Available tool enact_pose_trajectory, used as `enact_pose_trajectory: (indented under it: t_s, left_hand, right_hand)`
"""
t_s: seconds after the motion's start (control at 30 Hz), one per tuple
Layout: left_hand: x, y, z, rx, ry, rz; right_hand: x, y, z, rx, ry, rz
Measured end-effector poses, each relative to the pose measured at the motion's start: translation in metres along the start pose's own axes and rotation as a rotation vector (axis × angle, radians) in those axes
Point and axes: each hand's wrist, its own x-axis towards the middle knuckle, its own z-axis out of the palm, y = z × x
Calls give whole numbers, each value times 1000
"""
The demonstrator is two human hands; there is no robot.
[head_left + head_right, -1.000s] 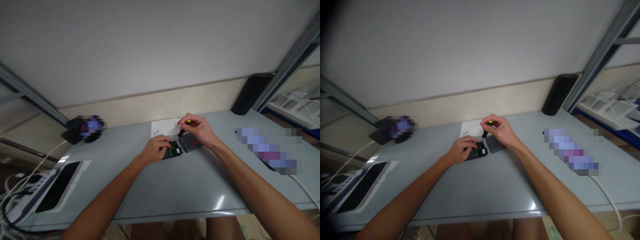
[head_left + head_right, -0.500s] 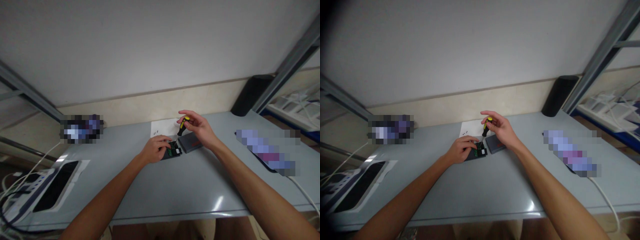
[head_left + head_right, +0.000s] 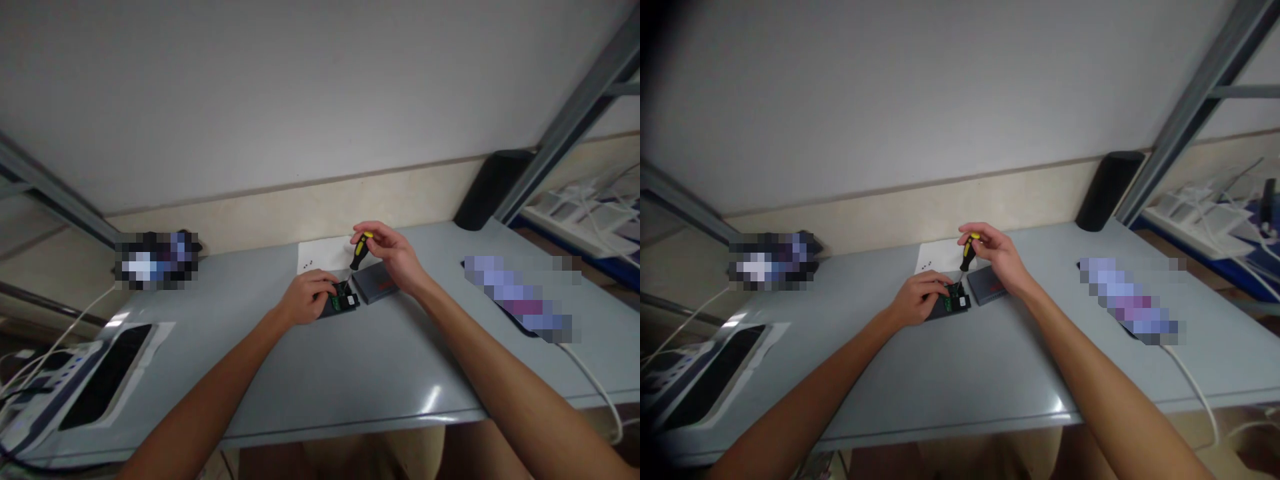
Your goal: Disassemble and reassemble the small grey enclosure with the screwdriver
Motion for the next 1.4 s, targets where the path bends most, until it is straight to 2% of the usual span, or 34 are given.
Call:
enact_pose_trajectory:
  t_s: [0.23,0.4,0.57,0.77,1.0,1.27,1.4]
  left_hand:
    - [-2,-2,2,-1,19,27]
    - [-2,-3,2,-2,11,15]
    - [-1,-3,2,-23,9,8]
    - [0,-1,2,-23,13,-4]
    - [1,0,1,-12,8,-12]
    - [1,1,1,-14,14,-17]
    - [1,1,1,-14,13,-33]
  right_hand:
    - [-2,12,1,90,97,57]
    - [-3,5,6,144,20,69]
    - [-6,-1,11,61,41,58]
    - [-5,-1,15,60,-54,20]
    - [-5,2,7,-56,34,9]
    - [-3,4,4,-12,-9,-2]
    - [-3,3,5,-38,21,-18]
